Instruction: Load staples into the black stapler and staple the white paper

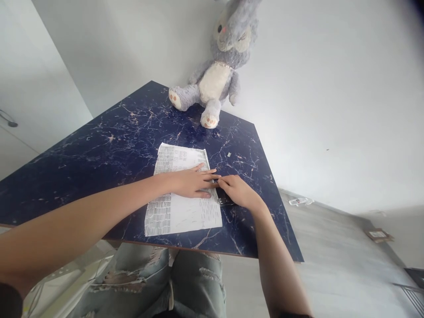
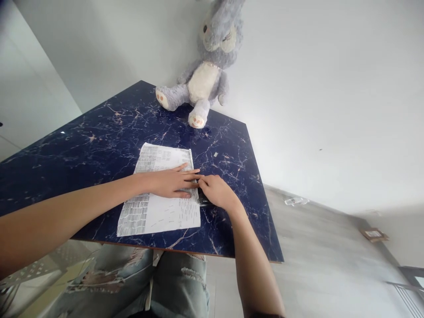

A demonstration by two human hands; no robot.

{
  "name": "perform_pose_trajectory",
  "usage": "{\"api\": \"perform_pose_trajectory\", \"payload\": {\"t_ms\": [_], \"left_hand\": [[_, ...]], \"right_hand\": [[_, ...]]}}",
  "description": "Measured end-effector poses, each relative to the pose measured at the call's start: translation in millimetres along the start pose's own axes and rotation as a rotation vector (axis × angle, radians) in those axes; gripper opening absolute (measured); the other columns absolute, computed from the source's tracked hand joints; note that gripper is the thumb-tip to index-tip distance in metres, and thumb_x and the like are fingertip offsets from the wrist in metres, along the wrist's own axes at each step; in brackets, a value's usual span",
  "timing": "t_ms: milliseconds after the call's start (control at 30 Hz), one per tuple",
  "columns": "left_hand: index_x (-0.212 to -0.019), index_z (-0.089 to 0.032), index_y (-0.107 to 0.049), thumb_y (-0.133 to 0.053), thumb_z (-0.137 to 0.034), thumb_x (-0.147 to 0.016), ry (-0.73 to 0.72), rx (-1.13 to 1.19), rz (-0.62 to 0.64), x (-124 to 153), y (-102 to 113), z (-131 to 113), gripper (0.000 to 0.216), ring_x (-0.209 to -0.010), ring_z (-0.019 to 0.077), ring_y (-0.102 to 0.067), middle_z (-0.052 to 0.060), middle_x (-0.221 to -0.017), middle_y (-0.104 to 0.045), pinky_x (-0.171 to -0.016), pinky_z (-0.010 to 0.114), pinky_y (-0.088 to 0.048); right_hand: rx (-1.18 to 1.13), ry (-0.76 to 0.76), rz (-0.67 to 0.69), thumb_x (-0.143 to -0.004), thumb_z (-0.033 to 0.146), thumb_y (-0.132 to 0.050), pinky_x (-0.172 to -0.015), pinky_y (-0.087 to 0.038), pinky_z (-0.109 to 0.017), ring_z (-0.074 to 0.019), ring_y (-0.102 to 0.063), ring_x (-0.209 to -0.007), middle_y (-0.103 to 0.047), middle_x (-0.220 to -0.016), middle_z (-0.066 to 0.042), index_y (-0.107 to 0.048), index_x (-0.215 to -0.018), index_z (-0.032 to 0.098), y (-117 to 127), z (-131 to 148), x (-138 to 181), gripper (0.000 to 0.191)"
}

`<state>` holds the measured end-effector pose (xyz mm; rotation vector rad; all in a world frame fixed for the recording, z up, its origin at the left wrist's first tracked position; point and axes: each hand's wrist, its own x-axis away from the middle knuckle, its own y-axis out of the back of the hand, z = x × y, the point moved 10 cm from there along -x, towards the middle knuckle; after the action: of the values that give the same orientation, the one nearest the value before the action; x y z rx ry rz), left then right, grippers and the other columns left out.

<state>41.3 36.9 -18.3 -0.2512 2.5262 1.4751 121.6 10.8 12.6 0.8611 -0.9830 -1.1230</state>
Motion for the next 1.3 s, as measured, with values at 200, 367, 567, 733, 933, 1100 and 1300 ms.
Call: {"api": "perform_pose_trajectory", "payload": {"t_ms": [200, 367, 567, 733, 933, 1100, 1300], "left_hand": [[-0.152, -0.035, -0.049, -0.058, -0.053, -0.097, 0.070, -0.001, 0.005, -0.4, -1.1, 7.5, 0.059, -0.156, 0.0284, -0.025, 0.001, -0.164, -0.040, -0.128, 0.048, -0.017], [-0.160, -0.030, -0.038, -0.053, -0.059, -0.097, 0.041, -0.037, -0.020, -0.1, -4.0, 9.1, 0.070, -0.156, 0.0294, -0.024, 0.005, -0.165, -0.038, -0.127, 0.046, -0.020], [-0.161, -0.019, -0.033, -0.045, -0.058, -0.102, 0.146, -0.164, -0.048, 4.8, 16.6, 21.7, 0.072, -0.157, 0.0298, -0.021, 0.012, -0.168, -0.029, -0.127, 0.045, -0.018], [-0.156, -0.011, -0.038, -0.040, -0.059, -0.103, 0.424, -0.323, -0.094, 26.0, 36.9, 65.6, 0.072, -0.156, 0.0428, -0.015, 0.024, -0.166, -0.026, -0.122, 0.064, -0.014], [-0.159, -0.018, -0.034, -0.037, -0.061, -0.103, 0.345, -0.327, -0.110, 29.0, 28.3, 72.4, 0.071, -0.157, 0.0372, -0.017, 0.020, -0.167, -0.027, -0.123, 0.058, -0.018], [-0.161, -0.021, -0.033, -0.036, -0.064, -0.101, 0.507, -0.292, -0.020, 30.1, 27.4, 70.9, 0.074, -0.157, 0.0452, -0.007, 0.014, -0.171, -0.017, -0.119, 0.071, -0.006], [-0.143, -0.022, -0.057, -0.047, -0.052, -0.101, 0.538, -0.298, -0.189, 25.0, 60.7, 57.3, 0.053, -0.143, 0.0414, -0.042, 0.014, -0.156, -0.049, -0.114, 0.058, -0.032]], "right_hand": [[0.295, -0.146, -0.008, -0.105, 0.026, -0.034, -0.076, -0.044, -0.032, -0.0246, -0.069, -0.087, -0.075, -0.098, -0.012, -0.071, -0.090, 0.018, -8.8, -1.8, 3.1, 0.040], [0.465, -0.201, -0.016, -0.103, 0.024, -0.038, -0.078, -0.049, -0.035, -0.0299, -0.071, -0.094, -0.074, -0.100, -0.018, -0.073, -0.099, 0.015, -13.8, 2.9, 4.4, 0.037], [0.364, -0.199, -0.122, -0.102, 0.027, -0.039, -0.071, -0.045, -0.032, -0.0258, -0.069, -0.081, -0.073, -0.094, -0.015, -0.069, -0.089, 0.016, -5.5, 6.0, 6.0, 0.034], [-0.075, -0.026, -0.393, -0.110, 0.043, -0.020, -0.069, -0.041, -0.031, -0.0187, -0.056, -0.070, -0.063, -0.077, -0.005, -0.055, -0.079, 0.020, 33.5, -4.4, 37.2, 0.051], [-0.163, 0.254, -0.145, -0.095, 0.051, -0.064, -0.087, -0.046, -0.039, -0.0278, -0.059, -0.099, -0.066, -0.108, -0.009, -0.061, -0.112, 0.024, 14.8, -17.2, 73.7, 0.032], [-0.401, 0.034, -0.194, -0.088, 0.045, -0.072, -0.072, -0.044, -0.034, -0.0232, -0.059, -0.080, -0.066, -0.089, -0.004, -0.066, -0.099, 0.022, 14.2, -79.7, 97.7, 0.026], [-0.967, -0.307, -0.698, -0.089, 0.051, -0.064, -0.066, -0.046, -0.033, -0.0233, -0.063, -0.078, -0.069, -0.096, -0.008, -0.061, -0.118, 0.018, 26.3, -94.8, 54.4, 0.043]]}}
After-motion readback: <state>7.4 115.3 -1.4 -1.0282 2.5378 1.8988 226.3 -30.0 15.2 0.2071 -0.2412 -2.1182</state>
